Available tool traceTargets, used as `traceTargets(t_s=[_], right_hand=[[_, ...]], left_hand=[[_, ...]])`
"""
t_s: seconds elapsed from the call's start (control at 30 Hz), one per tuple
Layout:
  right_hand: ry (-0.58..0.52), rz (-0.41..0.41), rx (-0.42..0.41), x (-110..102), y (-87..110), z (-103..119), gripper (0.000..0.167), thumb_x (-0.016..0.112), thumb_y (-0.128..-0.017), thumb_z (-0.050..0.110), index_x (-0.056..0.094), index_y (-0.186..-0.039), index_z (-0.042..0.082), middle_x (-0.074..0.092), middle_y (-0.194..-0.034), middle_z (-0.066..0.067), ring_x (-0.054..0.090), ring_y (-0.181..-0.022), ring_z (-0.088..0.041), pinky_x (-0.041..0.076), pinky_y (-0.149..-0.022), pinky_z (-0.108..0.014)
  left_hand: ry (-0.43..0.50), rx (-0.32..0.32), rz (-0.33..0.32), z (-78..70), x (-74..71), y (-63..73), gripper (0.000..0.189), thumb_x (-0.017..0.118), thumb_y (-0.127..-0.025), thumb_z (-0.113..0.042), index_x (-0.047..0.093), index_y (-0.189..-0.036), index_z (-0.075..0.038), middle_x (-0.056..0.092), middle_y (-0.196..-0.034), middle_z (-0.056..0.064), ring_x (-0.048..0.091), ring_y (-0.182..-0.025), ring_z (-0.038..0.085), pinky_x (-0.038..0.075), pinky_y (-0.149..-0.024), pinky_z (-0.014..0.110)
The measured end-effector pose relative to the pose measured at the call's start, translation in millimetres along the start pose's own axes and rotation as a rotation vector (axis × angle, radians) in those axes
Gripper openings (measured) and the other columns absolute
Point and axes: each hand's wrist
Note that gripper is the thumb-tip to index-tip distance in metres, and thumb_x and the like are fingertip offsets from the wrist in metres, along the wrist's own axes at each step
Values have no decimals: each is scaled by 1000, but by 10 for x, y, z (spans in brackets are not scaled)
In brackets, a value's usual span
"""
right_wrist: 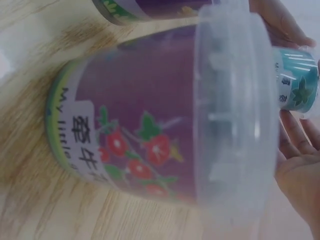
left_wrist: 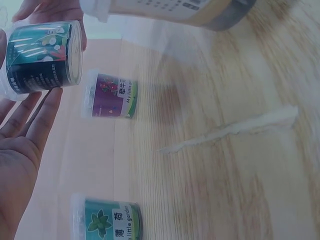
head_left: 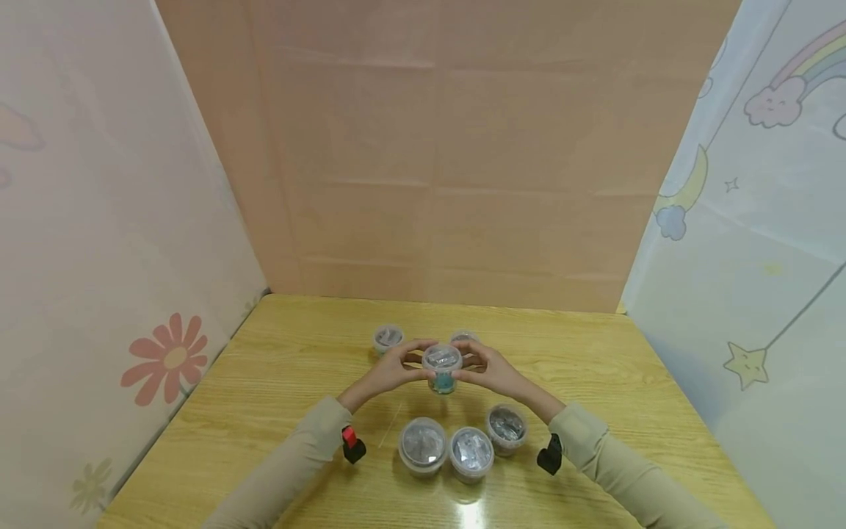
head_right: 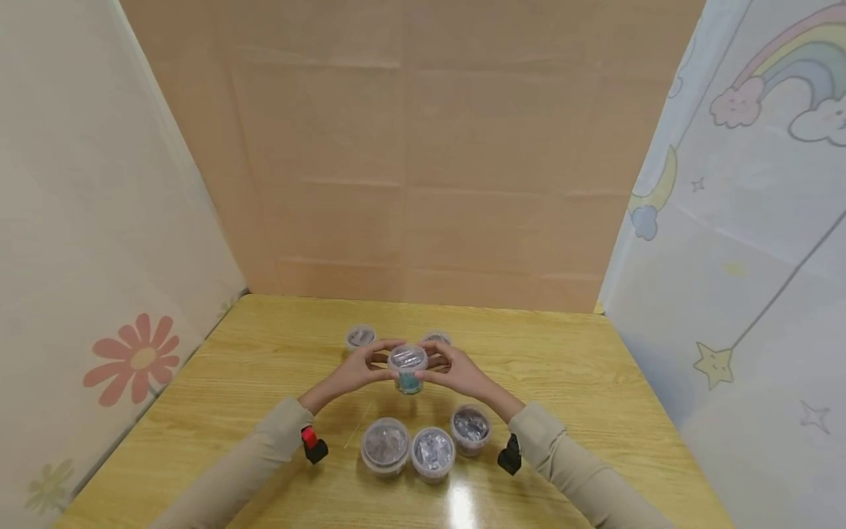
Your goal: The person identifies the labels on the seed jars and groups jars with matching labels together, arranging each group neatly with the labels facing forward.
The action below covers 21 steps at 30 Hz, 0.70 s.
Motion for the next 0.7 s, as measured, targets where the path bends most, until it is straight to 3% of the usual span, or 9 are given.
traceTargets(t_s=[0.33,0.5,0.7], right_hand=[[12,76,-64,-41,-30,-3,56,62,-90,16,39,-140,9,49,-126,-14,58,-106,-26,52,-87,-35],[8,104,-68,-48,-38,19,57,62,-90,15,38,-141,9,49,-127,-14,57,-108,-26,50,-90,-38],[11,81,-32,-34,-55,53,57,65,-88,17,41,-139,11,52,-123,-12,57,-107,-27,51,-89,-35]], left_hand=[[22,24,38,203,-48,-26,58,67,-85,-23,44,-138,-21,50,-133,5,58,-109,24,53,-84,31],[15,41,54,214,-59,-17,58,67,-86,-22,43,-139,-19,48,-135,6,57,-111,26,53,-84,31],[-13,8,34,181,-73,2,58,65,-87,-16,41,-140,-14,47,-135,9,55,-112,28,52,-86,32]])
Point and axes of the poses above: each hand's wrist, its own y-axis away from the middle knuckle, its own x-axis out of the palm, z = x × y
